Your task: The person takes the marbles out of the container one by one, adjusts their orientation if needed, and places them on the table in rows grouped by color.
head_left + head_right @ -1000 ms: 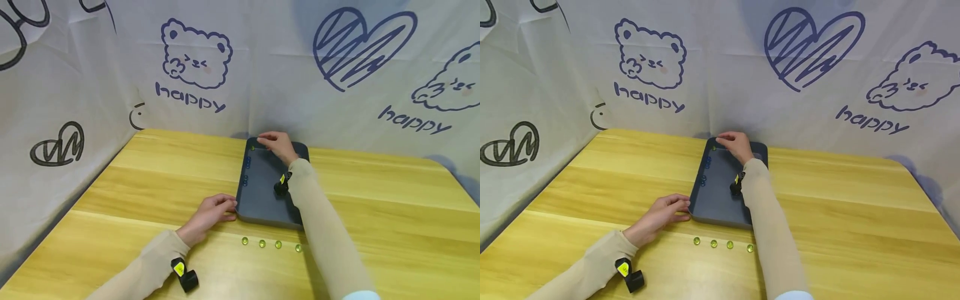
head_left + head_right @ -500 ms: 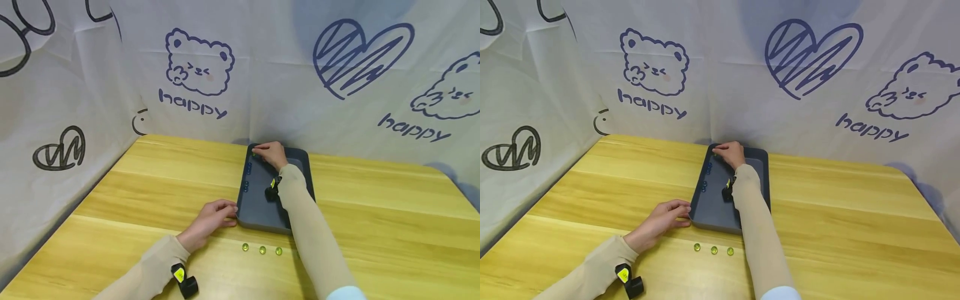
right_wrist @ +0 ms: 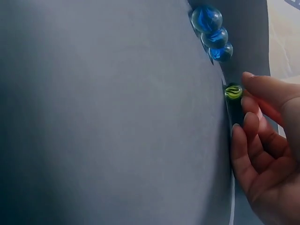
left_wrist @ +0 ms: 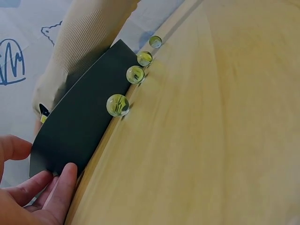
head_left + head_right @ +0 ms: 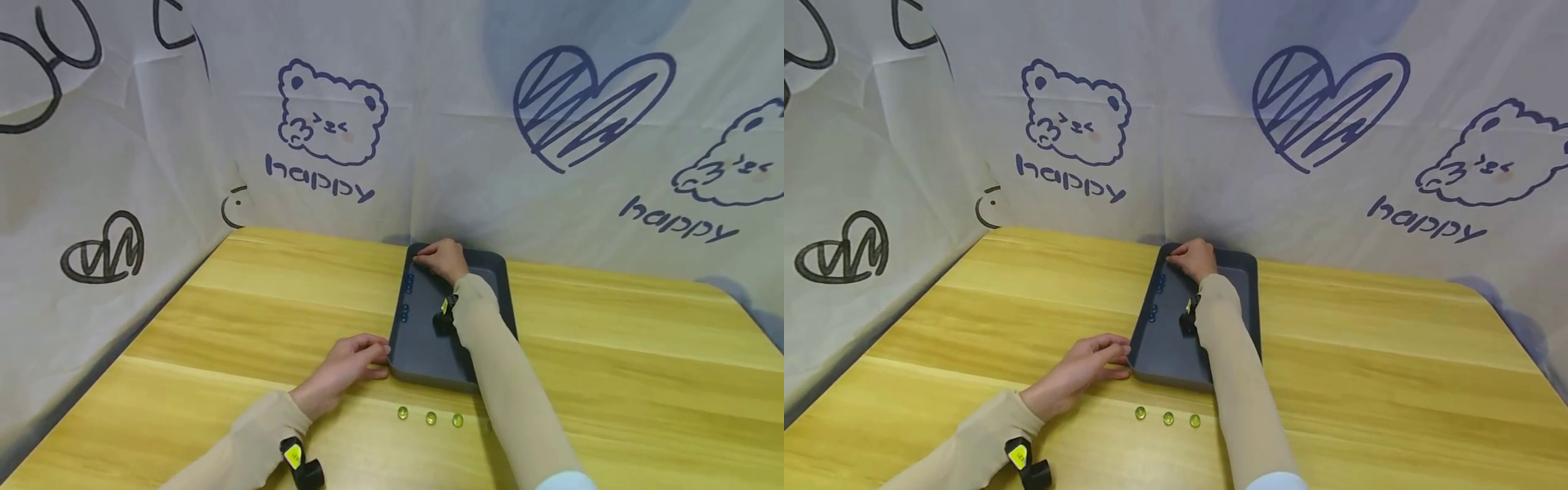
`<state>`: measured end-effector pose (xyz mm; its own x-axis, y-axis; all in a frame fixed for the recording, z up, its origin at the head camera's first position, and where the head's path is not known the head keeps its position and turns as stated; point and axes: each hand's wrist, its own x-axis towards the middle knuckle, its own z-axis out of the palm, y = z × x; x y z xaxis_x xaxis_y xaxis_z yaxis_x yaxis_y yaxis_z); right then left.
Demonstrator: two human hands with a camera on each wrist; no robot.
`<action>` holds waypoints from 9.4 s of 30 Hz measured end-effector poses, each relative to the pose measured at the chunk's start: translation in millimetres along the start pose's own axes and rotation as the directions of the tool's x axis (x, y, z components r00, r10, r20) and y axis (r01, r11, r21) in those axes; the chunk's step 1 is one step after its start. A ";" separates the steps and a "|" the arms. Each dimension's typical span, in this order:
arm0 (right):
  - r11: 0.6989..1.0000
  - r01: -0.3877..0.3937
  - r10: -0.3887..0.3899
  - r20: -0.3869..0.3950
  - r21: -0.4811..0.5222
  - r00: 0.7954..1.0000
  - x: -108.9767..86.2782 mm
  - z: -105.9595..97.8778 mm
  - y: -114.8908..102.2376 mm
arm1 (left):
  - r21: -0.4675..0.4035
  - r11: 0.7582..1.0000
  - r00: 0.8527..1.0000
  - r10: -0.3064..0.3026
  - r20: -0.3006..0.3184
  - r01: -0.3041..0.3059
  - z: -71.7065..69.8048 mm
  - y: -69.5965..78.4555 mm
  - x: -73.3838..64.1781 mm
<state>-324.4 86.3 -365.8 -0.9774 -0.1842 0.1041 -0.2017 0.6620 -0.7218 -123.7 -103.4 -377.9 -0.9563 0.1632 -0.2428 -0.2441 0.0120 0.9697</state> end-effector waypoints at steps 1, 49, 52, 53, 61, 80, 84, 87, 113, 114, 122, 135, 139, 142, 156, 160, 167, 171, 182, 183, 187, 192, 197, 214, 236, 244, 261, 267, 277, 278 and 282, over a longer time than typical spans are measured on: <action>1.000 0.005 -0.005 0.001 -0.012 1.000 0.8 1.0 -0.1 | 0.000 1.000 1.000 -0.003 0.001 0.003 -0.3 -0.4 -0.7; 0.984 -0.005 -0.020 0.135 0.177 0.991 -11.8 -71.7 -4.8 | 0.004 1.000 1.000 0.015 -0.004 -0.015 6.2 1.4 3.2; 0.973 0.013 -0.040 0.116 0.230 0.992 -16.9 -82.9 -6.7 | 0.000 1.000 1.000 0.014 0.004 -0.014 6.7 0.8 3.6; 0.966 0.015 -0.045 0.112 0.258 0.993 -18.9 -85.9 -7.2 | -0.001 1.000 1.000 0.014 0.005 -0.014 6.4 0.5 3.3; 0.893 0.072 -0.127 0.094 0.445 0.988 -42.1 -100.2 -11.3 | -0.004 1.000 1.000 0.011 -0.016 -0.011 2.2 -2.2 -0.5; 0.945 0.134 -0.163 0.075 0.297 0.984 -140.4 -136.3 1.7 | 0.004 1.000 1.000 0.007 0.004 -0.007 2.1 -0.4 3.7; 0.950 0.144 -0.177 0.097 0.276 0.979 -150.5 -137.0 5.2 | -0.001 1.000 1.000 -0.001 -0.010 0.001 2.1 -0.2 3.0; 0.945 0.154 -0.192 0.107 0.288 0.976 -158.3 -138.1 8.0 | -0.001 1.000 1.000 0.000 -0.011 0.000 2.4 0.8 2.6; 0.806 0.217 -0.441 0.315 0.550 0.840 -218.4 -141.4 47.0 | -0.007 1.000 1.000 -0.001 -0.005 0.001 2.6 2.3 1.2; 0.803 0.209 -0.451 0.340 0.558 0.825 -219.9 -141.5 49.3 | -0.006 1.000 1.000 -0.001 -0.004 0.001 2.5 2.1 1.5; 0.814 0.166 -0.447 0.417 0.557 0.792 -228.8 -138.6 59.3 | 0.002 1.000 1.000 -0.011 -0.008 0.011 3.6 2.7 3.3; 0.796 0.152 -0.499 0.493 0.586 0.712 -223.7 -130.9 76.9 | -0.004 1.000 1.000 -0.010 -0.008 0.010 4.2 0.9 3.7; 0.794 0.169 -0.518 0.504 0.584 0.691 -221.8 -132.5 81.1 | -0.009 1.000 1.000 -0.013 -0.006 0.013 4.0 1.6 5.0; 0.796 0.182 -0.523 0.505 0.578 0.687 -221.8 -132.1 82.7 | -0.007 1.000 1.000 -0.021 -0.005 0.021 3.8 2.2 5.1; 0.800 0.148 -0.474 0.461 0.582 0.750 -237.3 -118.2 91.3 | -0.006 0.999 0.999 -0.037 0.015 0.037 3.6 1.7 5.0; 0.823 0.152 -0.447 0.459 0.548 0.768 -238.8 -117.8 90.3 | -0.008 0.999 0.999 -0.037 0.013 0.037 3.2 3.2 5.7; 0.844 0.192 -0.437 0.434 0.501 0.788 -240.4 -118.4 92.1 | -0.005 0.999 0.999 -0.048 0.019 0.048 4.0 4.8 6.8; 0.859 0.207 -0.427 0.433 0.469 0.794 -240.2 -118.0 92.3 | 0.005 0.999 0.998 -0.050 0.024 0.050 3.3 4.9 6.7; 0.881 0.209 -0.407 0.454 0.425 0.793 -240.8 -111.8 90.7 | 0.008 0.999 0.999 -0.049 0.018 0.049 1.7 4.5 5.5; 0.885 0.205 -0.401 0.459 0.419 0.792 -240.7 -111.6 90.7 | 0.010 0.999 0.999 -0.049 0.018 0.049 1.5 4.5 5.4; 0.898 0.190 -0.380 0.479 0.398 0.792 -240.8 -112.1 89.9 | 0.016 0.999 0.998 -0.051 0.022 0.051 1.4 4.4 5.3; 0.907 0.201 -0.372 0.480 0.370 0.794 -241.3 -113.7 88.3 | 0.017 0.999 0.998 -0.051 0.025 0.050 2.5 4.5 6.5; 0.916 0.196 -0.358 0.494 0.350 0.792 -240.2 -113.8 87.8 | 0.019 0.999 0.998 -0.052 0.025 0.051 2.0 4.7 5.2; 0.925 0.172 -0.337 0.520 0.339 0.785 -238.4 -114.1 88.1 | 0.018 0.998 0.998 -0.055 0.030 0.054 2.2 5.1 4.9; 0.919 0.162 -0.345 0.533 0.361 0.773 -236.7 -114.3 88.2 | 0.010 0.999 0.998 -0.052 0.026 0.051 1.8 4.8 7.0; 0.917 0.155 -0.345 0.534 0.368 0.772 -236.7 -114.2 88.9 | 0.010 0.999 0.998 -0.048 0.036 0.048 1.4 4.8 7.7; 0.888 0.172 -0.396 0.519 0.427 0.757 -234.6 -115.1 91.1 | 0.012 0.998 0.998 -0.062 0.027 0.062 0.9 5.0 8.2; 0.863 0.139 -0.408 0.509 0.485 0.758 -233.1 -115.9 93.1 | 0.011 0.999 0.998 -0.052 0.031 0.051 0.8 5.3 8.7; 0.778 -0.047 -0.370 0.518 0.627 0.771 -228.2 -124.7 102.9 | 0.007 0.998 0.998 -0.058 0.025 0.058 0.9 1.7 10.3; 0.752 -0.097 -0.356 0.525 0.652 0.773 -228.4 -126.3 105.0 | 0.005 0.998 0.998 -0.059 0.024 0.059 1.2 1.2 10.0; 0.691 -0.228 -0.310 0.566 0.686 0.764 -229.0 -135.3 112.9 | 0.001 0.998 0.998 -0.056 0.021 0.056 1.3 0.3 8.7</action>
<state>-132.0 301.6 -378.6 -0.6480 -0.7571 -0.0838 0.1276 0.0006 -0.9918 -131.9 -100.8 -379.7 -0.9376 0.1827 -0.2958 -0.2969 0.0218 0.9547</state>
